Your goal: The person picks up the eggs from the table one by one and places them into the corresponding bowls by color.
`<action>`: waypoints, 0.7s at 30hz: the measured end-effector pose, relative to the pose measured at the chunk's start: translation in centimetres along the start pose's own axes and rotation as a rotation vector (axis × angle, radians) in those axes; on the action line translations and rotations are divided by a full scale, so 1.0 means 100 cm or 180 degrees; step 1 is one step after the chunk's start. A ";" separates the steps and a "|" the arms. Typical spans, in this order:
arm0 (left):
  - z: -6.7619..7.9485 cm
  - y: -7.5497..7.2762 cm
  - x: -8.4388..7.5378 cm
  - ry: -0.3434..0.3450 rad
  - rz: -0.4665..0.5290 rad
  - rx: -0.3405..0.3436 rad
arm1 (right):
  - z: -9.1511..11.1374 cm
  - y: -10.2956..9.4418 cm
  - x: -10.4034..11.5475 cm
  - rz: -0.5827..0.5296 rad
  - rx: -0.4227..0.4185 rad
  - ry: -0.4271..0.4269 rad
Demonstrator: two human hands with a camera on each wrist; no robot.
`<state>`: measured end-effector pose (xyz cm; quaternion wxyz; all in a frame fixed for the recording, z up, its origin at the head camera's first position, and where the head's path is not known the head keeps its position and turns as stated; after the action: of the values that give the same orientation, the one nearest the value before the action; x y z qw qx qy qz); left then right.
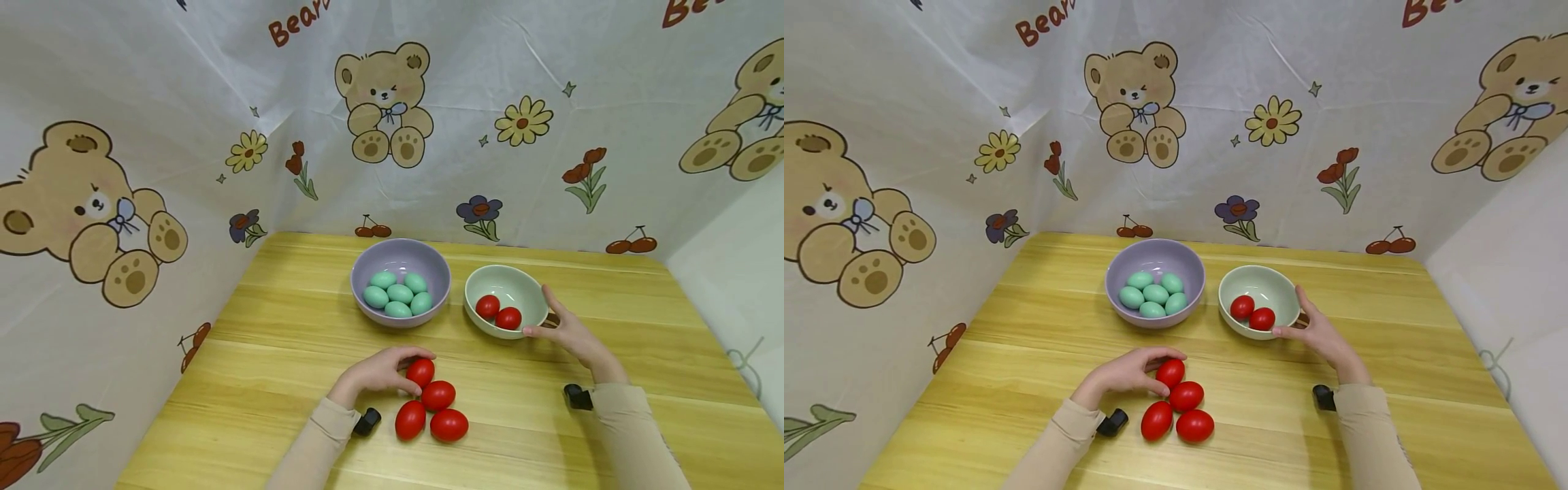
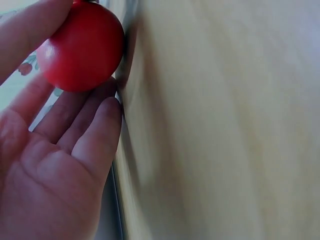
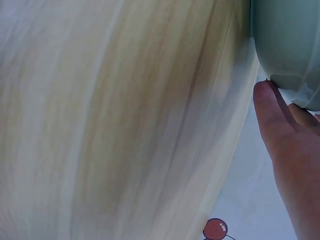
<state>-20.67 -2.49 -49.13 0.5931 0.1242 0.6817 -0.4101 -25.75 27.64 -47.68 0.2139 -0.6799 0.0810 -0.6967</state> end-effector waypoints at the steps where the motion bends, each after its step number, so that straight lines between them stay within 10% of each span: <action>1: 0.000 0.000 0.000 -0.0009 -0.0026 -0.0006 | 0.000 0.000 0.000 0.0005 -0.0001 -0.0001; 21: -0.001 -0.008 0.009 -0.0239 -0.0319 -0.0441 | 0.000 -0.002 -0.002 0.0057 0.0011 0.0025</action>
<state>-21.51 -3.19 -49.58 0.6041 0.0331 0.6911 -0.3954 -25.76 27.92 -47.82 0.2209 -0.6761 0.0867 -0.6976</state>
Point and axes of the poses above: each hand's wrist, its own z-axis away from the middle knuckle, its own y-axis out of the palm, x = y × z, the point moved 8 cm from there along -z, towards the middle knuckle, and after that the axes turned 6 degrees about -x, right-handed, at the moved point
